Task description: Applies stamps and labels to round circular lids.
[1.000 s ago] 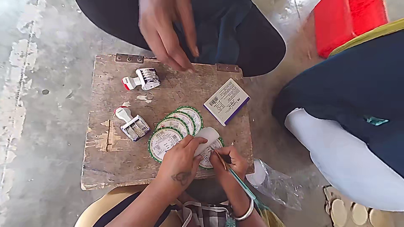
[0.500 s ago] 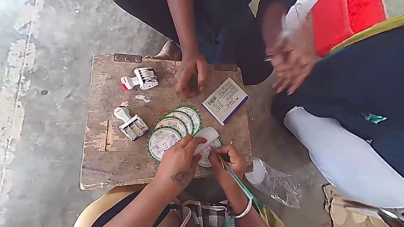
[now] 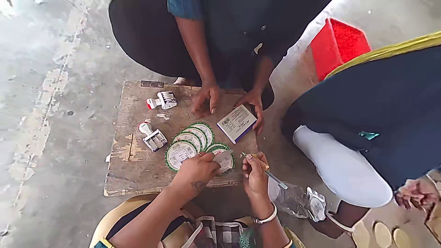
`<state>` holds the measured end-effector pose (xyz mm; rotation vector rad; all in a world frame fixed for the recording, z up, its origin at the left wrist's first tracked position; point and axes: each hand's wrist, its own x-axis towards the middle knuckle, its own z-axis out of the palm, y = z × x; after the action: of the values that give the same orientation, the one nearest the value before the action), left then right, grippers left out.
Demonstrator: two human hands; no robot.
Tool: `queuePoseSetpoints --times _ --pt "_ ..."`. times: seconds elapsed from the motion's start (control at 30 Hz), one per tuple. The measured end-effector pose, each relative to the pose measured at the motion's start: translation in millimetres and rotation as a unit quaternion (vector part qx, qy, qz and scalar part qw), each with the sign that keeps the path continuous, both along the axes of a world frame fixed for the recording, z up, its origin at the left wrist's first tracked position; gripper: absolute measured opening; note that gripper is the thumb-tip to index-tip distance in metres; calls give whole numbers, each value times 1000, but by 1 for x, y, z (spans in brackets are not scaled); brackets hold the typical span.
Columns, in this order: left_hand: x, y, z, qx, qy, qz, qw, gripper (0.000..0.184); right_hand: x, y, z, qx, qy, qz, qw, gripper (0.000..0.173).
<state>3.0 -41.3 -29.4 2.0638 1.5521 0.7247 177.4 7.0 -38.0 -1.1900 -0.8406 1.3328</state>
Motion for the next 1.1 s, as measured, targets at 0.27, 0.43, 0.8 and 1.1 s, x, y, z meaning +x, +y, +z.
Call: queuePoseSetpoints --times 0.27,0.43,0.8,1.1 --pt "2 -1 10 -64 3 3 998 23 9 -7 6 14 -27 -22 999 13" --pt "-7 0 17 -104 -49 49 992 29 16 -13 12 42 -30 -33 998 14" --pt "-35 -19 21 160 -23 238 958 30 0 -28 -8 289 -530 80 793 75" --pt "-54 -41 19 144 -73 345 925 27 -39 -21 40 12 -686 311 657 81"
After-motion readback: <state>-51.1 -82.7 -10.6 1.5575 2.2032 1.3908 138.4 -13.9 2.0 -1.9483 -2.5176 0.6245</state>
